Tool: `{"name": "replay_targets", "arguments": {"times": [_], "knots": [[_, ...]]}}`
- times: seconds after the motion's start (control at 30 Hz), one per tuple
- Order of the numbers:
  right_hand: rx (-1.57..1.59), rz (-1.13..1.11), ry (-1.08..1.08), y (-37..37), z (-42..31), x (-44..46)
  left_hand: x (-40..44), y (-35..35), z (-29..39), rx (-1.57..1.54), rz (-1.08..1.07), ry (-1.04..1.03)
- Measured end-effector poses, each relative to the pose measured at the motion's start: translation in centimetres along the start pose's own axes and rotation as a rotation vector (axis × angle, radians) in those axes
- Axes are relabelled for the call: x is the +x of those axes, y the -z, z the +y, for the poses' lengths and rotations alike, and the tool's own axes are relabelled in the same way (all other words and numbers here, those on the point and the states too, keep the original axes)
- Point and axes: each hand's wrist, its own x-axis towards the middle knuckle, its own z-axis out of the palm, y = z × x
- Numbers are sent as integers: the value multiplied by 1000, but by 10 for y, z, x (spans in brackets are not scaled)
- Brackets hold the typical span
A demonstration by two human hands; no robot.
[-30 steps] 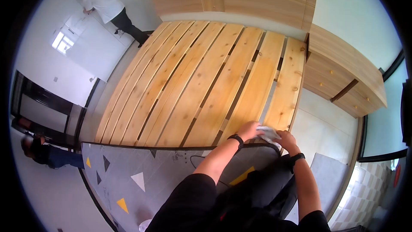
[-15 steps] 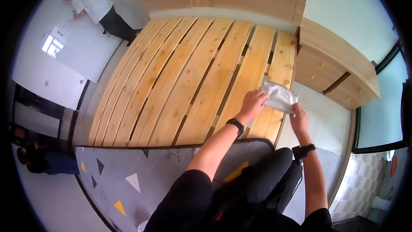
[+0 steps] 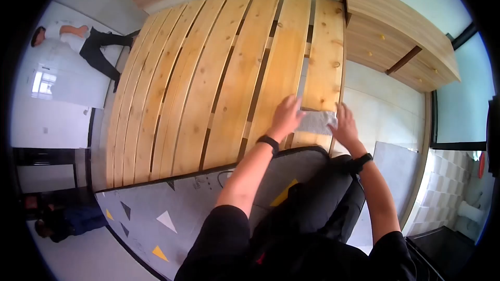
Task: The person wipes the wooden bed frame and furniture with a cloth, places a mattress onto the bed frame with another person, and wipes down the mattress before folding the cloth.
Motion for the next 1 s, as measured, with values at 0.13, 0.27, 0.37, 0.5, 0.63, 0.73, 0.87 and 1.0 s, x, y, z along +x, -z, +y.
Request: {"name": "replay_targets", "arguments": {"times": [0.13, 0.27, 0.37, 0.5, 0.63, 0.73, 0.87, 1.0], "knots": [[-176, -146, 130, -66, 25, 2, -24, -59, 20, 148, -13, -24], [-140, -126, 207, -60, 28, 15, -18, -48, 15, 84, 59, -28], [-152, -75, 270, -52, 23, 27, -10, -45, 17, 106, 59, -3], [-129, -61, 334, -42, 23, 31, -4, -59, 11, 72, 77, -41], [-135, -150, 277, -33, 20, 53, 22, -56, 4, 184, -14, -123], [-313, -11, 284, -20, 37, 77, 55, -50, 10, 172, -26, -67], [-162, 162, 62, 0, 37, 92, 79, -27, 27, 216, 244, -45], [-175, 143, 74, -42, 51, 70, 59, -49, 18, 0, 188, -41]]}}
